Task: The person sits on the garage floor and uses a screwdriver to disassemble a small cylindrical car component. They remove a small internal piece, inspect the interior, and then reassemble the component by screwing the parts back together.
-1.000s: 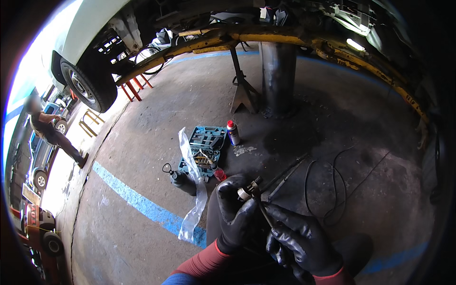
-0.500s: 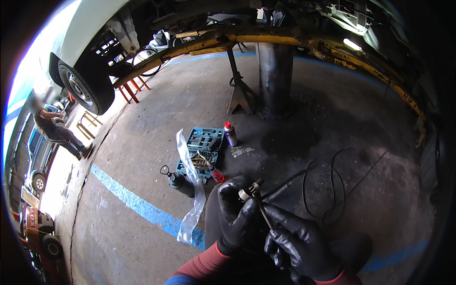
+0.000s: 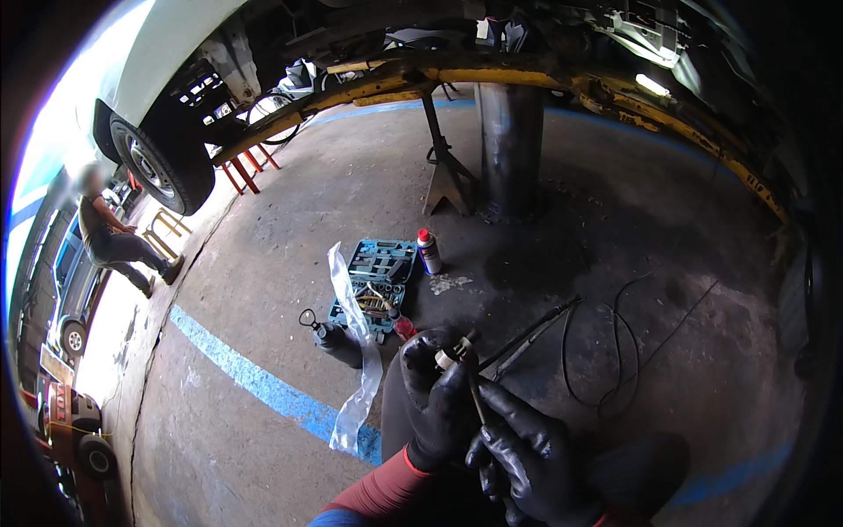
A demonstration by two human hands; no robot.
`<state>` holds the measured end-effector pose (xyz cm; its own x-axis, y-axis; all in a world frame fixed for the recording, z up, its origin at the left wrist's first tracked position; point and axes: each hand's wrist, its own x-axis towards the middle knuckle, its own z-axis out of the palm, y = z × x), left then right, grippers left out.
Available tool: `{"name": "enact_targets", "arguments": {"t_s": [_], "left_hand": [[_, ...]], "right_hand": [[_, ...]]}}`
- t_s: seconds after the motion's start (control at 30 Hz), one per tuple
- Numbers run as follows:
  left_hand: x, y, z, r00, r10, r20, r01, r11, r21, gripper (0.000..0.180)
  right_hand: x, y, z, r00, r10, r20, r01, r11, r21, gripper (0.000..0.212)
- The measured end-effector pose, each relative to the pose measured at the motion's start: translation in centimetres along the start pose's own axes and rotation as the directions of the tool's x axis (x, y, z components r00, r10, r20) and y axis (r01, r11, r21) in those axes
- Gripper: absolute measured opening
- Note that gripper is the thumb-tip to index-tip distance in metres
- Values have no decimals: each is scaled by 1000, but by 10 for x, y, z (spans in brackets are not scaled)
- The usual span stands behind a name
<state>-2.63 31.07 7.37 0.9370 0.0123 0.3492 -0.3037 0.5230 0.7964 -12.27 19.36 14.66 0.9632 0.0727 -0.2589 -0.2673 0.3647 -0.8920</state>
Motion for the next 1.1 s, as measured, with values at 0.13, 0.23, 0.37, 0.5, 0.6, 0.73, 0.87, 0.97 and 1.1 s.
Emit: {"name": "enact_targets", "arguments": {"t_s": [0.13, 0.23, 0.37, 0.5, 0.6, 0.73, 0.87, 0.97, 1.1], "left_hand": [[2, 2, 6, 995, -43, -92, 56, 987, 150, 30], [3, 3, 8, 986, -110, -128, 126, 984, 128, 26], [7, 5, 7, 976, -164, -140, 173, 984, 47, 22], [9, 3, 6, 968, -164, -190, 179, 982, 64, 19], [9, 0, 4, 977, -122, -176, 146, 981, 130, 18], [6, -3, -1, 977, -125, -172, 131, 991, 21, 18], [4, -7, -3, 977, -126, -169, 123, 992, -31, 20], [4, -8, -2, 978, -135, -162, 132, 991, -30, 20], [8, -3, -2, 975, -174, -138, 190, 975, 112, 17]], "right_hand": [[2, 8, 10, 999, -42, -28, 43, 999, 5, 47], [5, 16, 14, 996, -78, -54, 80, 996, 41, 47], [5, 22, 18, 987, -143, -70, 139, 989, -50, 48], [5, 25, 18, 983, -174, -60, 170, 983, -74, 48], [7, 27, 19, 951, -304, -57, 291, 941, -171, 48], [8, 28, 20, 943, -327, -57, 310, 929, -201, 48], [10, 26, 16, 955, -290, -60, 269, 935, -229, 48], [10, 22, 8, 973, -228, -22, 219, 953, -211, 49], [16, 20, -7, 964, -247, 100, 266, 911, -316, 52]]}}
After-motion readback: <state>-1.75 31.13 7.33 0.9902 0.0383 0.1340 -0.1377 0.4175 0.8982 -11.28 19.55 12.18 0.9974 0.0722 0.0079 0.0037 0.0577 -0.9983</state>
